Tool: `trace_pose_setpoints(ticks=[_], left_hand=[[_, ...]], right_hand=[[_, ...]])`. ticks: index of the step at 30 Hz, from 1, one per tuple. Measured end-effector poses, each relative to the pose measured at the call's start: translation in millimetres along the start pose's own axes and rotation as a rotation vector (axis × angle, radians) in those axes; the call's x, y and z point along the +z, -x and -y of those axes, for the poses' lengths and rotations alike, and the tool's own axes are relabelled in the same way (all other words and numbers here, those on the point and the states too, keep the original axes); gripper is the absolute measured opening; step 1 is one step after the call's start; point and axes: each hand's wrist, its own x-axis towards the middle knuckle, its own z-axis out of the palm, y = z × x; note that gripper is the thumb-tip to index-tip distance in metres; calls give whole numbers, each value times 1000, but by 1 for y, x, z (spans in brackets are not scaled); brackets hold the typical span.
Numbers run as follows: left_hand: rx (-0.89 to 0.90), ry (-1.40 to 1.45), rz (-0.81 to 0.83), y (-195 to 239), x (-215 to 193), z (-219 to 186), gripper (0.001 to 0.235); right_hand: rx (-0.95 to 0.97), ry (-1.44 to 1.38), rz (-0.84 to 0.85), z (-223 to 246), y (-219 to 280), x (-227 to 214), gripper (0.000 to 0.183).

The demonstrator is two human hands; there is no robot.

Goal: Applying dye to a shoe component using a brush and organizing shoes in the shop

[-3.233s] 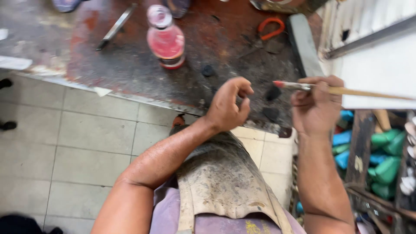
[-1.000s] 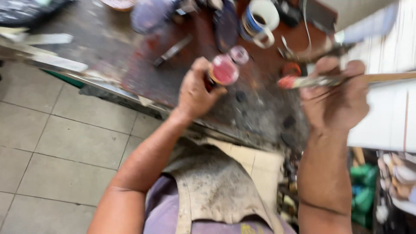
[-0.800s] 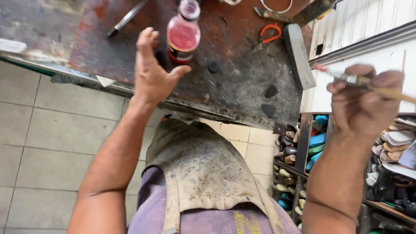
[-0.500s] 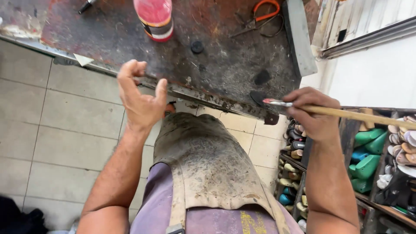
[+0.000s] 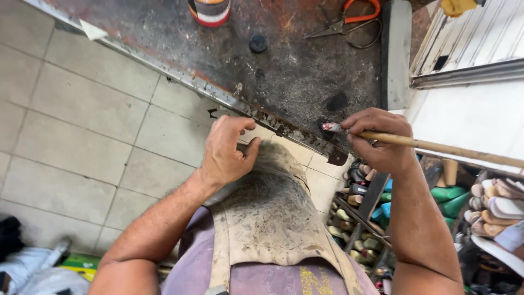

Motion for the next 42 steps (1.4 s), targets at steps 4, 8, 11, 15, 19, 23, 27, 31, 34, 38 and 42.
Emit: trace_pose_setpoints(ticks=[4,8,11,15,19,23,27,31,34,38,42], left_hand=[[59,-22,-29,45,56,15,35],[82,10,33,32,67,-42,30],[89,78,47,55,118,-53,30],[48,-41,-58,54,136,-102,28],[-14,-120,-104,59,155,-125,28],[-82,-182,-80,60,164,-133,32],[-97,-228,-73,56,166,-134,35],[-110,-275,-50,59,171,-124,43],[-101,-289,-37,58,167,-124,44],[-110,-273,-19,57,164,-123,42],[-105,-279,-7,55,159,-120,43]], right_hand=[[-59,-17,96,-1,-2,-6,14],[-121,-68,208,-11,-14,-19,14],[-78,-107,275,-23,-22,-30,16],[-236,-38,366,-36,-37,-29,18],[-333,-78,349,-47,-49,-34,28],[-380,-210,374,-47,-50,-37,31],[-319,-244,454,-54,-52,-28,31],[-395,-186,436,-65,-69,-28,29],[-396,-221,426,-59,-66,-25,30],[-312,-203,426,-60,-58,-20,32],[-326,-193,372,-59,-58,-21,30]])
